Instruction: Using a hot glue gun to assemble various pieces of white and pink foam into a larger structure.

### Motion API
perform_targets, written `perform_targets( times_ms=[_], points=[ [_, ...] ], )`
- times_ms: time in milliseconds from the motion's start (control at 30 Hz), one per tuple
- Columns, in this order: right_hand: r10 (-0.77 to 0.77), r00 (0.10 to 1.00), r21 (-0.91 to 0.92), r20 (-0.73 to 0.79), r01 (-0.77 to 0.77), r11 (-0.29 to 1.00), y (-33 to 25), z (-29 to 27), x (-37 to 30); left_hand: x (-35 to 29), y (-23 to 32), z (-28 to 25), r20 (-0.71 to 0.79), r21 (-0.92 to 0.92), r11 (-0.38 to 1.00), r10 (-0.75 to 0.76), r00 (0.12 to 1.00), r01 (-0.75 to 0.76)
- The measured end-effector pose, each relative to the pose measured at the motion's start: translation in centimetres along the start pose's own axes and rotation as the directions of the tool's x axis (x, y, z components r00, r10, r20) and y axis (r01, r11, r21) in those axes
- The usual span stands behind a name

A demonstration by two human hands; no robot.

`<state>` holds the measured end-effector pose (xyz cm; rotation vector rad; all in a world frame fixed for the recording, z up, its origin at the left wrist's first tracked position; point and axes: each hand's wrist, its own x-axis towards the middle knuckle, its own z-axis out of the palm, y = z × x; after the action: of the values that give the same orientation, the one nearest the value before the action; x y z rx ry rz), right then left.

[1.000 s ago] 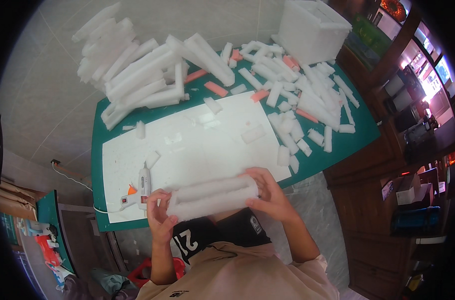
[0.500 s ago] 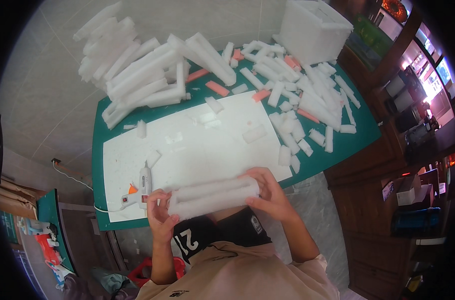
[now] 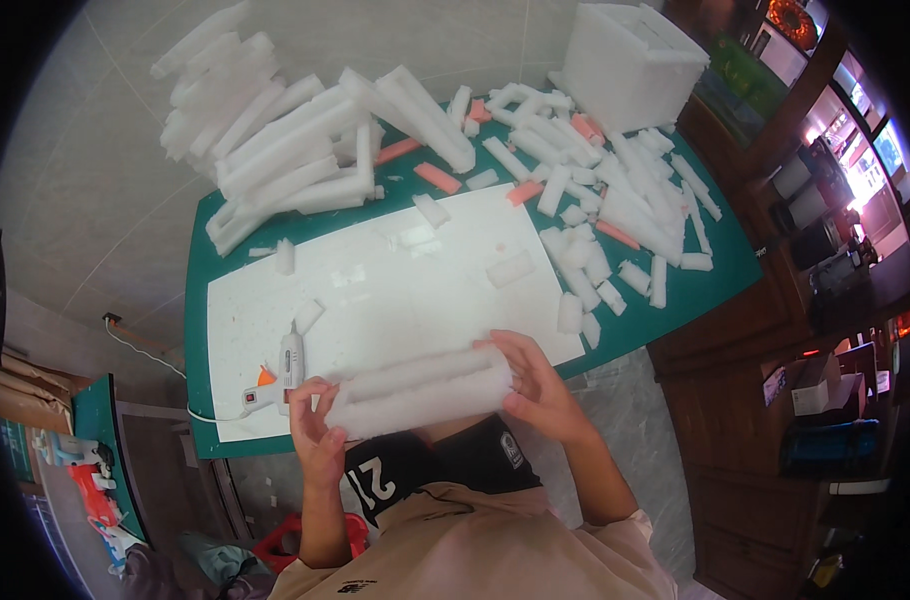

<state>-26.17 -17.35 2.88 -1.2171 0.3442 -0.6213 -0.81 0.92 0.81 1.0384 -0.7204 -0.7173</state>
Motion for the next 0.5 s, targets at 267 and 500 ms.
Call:
perform_targets(
  times_ms=[267, 500],
  points=[
    [-0.028, 0.999, 0.013, -0.021, 0.029, 1.000, 0.0, -0.1, -0.1, 0.0, 1.2, 0.6, -0.123, 0.166, 0.986, 0.031, 0.992, -0.010],
    [-0.068, 0.993, 0.013, -0.095, 0.069, 0.998, 0.3, -0.8, -0.7, -0.2, 0.7, 1.0, -0.132, 0.104, 0.994, -0.006, 0.991, 0.020]
  ],
)
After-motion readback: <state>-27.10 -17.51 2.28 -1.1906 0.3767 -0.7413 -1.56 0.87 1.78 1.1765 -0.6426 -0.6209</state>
